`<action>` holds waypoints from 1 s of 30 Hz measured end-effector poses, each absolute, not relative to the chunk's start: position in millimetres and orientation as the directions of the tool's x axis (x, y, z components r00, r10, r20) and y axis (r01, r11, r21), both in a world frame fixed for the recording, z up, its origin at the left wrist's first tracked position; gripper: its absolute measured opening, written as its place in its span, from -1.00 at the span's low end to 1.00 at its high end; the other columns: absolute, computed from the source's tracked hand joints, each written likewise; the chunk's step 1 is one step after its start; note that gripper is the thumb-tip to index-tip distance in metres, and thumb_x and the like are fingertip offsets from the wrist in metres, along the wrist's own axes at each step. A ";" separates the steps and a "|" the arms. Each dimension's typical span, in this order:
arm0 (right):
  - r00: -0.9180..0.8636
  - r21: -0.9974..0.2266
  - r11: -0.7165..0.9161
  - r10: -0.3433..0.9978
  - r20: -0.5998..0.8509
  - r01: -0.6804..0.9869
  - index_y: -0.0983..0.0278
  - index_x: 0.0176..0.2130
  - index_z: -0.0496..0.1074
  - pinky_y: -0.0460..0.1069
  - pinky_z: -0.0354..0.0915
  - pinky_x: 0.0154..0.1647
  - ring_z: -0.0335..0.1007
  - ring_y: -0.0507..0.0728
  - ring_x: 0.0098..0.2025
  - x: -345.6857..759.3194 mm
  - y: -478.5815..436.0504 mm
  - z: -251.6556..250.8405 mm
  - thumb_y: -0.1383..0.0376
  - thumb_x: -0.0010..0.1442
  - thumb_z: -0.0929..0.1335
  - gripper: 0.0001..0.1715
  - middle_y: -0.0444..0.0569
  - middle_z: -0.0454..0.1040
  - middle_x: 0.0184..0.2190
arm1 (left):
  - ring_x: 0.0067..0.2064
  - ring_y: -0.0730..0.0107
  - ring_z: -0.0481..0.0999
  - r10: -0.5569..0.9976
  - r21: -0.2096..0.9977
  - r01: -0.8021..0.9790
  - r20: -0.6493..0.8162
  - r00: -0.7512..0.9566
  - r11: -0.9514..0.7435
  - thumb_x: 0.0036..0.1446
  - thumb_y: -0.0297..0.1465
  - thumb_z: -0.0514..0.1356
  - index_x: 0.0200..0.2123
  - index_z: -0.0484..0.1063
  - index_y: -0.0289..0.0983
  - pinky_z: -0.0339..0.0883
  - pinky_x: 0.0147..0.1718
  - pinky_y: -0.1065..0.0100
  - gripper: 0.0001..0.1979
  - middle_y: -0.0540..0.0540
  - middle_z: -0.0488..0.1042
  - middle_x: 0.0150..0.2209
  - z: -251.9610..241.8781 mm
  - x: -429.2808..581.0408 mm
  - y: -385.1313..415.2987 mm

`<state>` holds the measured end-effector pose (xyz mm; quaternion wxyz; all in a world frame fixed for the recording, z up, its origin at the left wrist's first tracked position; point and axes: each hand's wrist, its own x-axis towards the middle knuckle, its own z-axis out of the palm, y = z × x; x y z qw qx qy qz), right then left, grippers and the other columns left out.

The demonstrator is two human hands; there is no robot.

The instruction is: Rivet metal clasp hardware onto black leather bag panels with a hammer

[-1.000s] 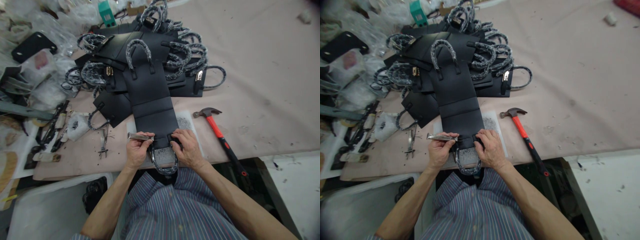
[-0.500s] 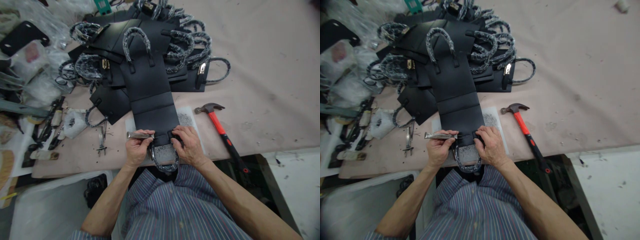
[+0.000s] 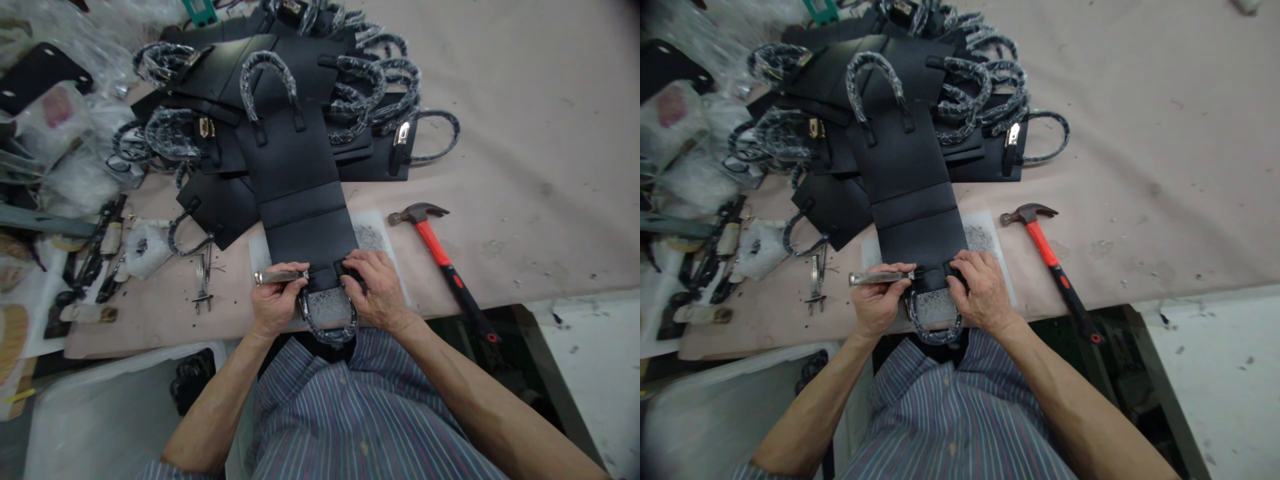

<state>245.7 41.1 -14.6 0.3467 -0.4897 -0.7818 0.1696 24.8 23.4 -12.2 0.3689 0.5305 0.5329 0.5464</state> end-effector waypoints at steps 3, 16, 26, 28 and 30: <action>-0.272 -0.608 0.458 0.885 0.377 0.648 0.27 -0.08 0.46 0.22 0.32 0.06 0.39 0.28 0.01 245.3 40.8 -13.2 0.30 0.29 0.34 -0.80 0.11 0.53 -0.06 | -0.11 0.23 0.69 0.969 0.968 0.184 0.201 -0.147 -0.172 0.17 -0.46 0.36 -0.17 0.46 -0.26 0.57 0.00 0.15 -0.83 -0.12 0.66 -0.18 -15.1 23.9 23.7; -0.270 -0.620 0.451 0.890 0.368 0.642 0.29 -0.08 0.47 0.22 0.31 0.07 0.38 0.28 0.01 245.8 40.8 -13.9 0.31 0.29 0.36 -0.80 0.11 0.53 -0.05 | -0.11 0.24 0.67 0.931 0.825 0.486 0.360 -0.061 -0.288 0.23 -0.43 0.30 -0.19 0.51 -0.26 0.55 0.00 0.14 -0.91 -0.12 0.66 -0.18 -17.7 26.2 26.2; -0.262 -0.652 0.457 0.887 0.379 0.605 0.28 -0.06 0.46 0.22 0.32 0.05 0.37 0.27 -0.02 245.6 41.7 -11.8 0.28 0.30 0.34 -0.78 0.10 0.52 -0.05 | -0.11 0.25 0.64 0.942 0.796 0.539 0.334 -0.009 -0.277 0.27 -0.37 0.25 -0.18 0.55 -0.25 0.51 -0.01 0.19 -0.89 -0.11 0.64 -0.19 -12.5 28.6 31.8; -0.268 -0.675 0.477 0.878 0.397 0.563 0.28 -0.01 0.43 0.22 0.33 0.05 0.38 0.27 0.00 248.8 40.5 -6.7 0.27 0.30 0.34 -0.74 0.11 0.51 -0.05 | -0.11 0.24 0.64 0.942 0.783 0.554 0.336 0.005 -0.282 0.26 -0.37 0.25 -0.20 0.55 -0.25 0.52 -0.02 0.20 -0.89 -0.11 0.64 -0.20 -10.5 29.1 32.8; -0.274 -0.666 0.499 0.865 0.420 0.554 0.28 0.04 0.41 0.22 0.34 0.07 0.38 0.28 0.04 258.2 38.1 1.0 0.27 0.30 0.34 -0.68 0.13 0.50 -0.01 | -0.11 0.24 0.64 0.934 0.762 0.570 0.355 0.029 -0.307 0.24 -0.38 0.25 -0.19 0.54 -0.25 0.52 -0.02 0.21 -0.89 -0.11 0.64 -0.20 -8.2 30.2 33.7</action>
